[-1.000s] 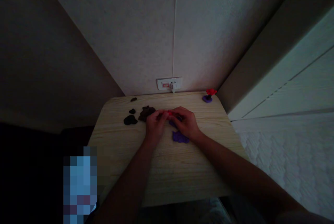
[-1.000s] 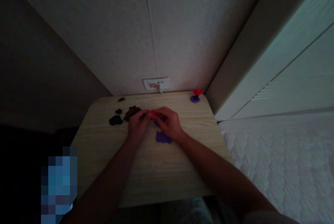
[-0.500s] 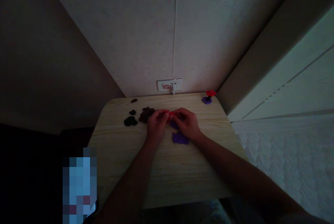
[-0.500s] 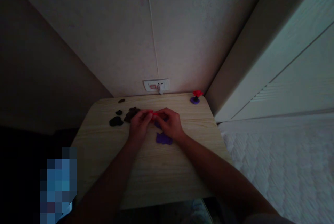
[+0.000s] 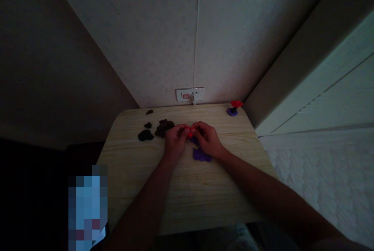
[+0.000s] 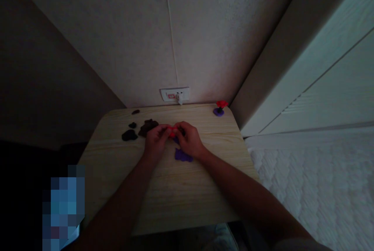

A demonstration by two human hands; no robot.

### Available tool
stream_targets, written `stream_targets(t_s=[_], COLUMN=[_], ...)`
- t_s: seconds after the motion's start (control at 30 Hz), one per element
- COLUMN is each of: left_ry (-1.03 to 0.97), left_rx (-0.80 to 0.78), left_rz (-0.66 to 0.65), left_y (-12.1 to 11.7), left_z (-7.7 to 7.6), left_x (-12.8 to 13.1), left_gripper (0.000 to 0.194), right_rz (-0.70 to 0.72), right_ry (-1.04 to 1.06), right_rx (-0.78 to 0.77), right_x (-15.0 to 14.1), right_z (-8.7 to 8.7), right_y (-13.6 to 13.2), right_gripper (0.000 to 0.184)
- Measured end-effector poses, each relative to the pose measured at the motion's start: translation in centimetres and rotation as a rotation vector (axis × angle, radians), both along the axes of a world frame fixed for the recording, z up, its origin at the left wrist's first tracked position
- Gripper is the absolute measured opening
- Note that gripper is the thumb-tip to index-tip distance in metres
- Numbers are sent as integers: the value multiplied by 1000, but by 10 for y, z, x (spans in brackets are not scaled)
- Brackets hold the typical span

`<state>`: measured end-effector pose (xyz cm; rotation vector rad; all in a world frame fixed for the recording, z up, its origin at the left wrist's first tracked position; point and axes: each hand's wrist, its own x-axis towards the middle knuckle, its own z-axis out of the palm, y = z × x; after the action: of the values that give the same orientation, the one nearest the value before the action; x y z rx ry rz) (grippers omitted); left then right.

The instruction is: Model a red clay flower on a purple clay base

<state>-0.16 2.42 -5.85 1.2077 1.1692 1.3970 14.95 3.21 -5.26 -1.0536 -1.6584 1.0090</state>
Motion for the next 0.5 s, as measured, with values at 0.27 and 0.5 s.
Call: stream_targets(t_s=[0.27, 0.5], left_ry=[-105, -205], left_rx=[2, -15], left_rz=[54, 70], left_y=[-1, 3], left_z=[1, -4], left_x=[5, 4], left_gripper=[27, 32], right_rz=[-56, -38], right_ry=[125, 162], right_rx=[0, -20], right_x=[-2, -2], right_z=[-3, -6], right_y=[1, 3], right_gripper=[25, 34])
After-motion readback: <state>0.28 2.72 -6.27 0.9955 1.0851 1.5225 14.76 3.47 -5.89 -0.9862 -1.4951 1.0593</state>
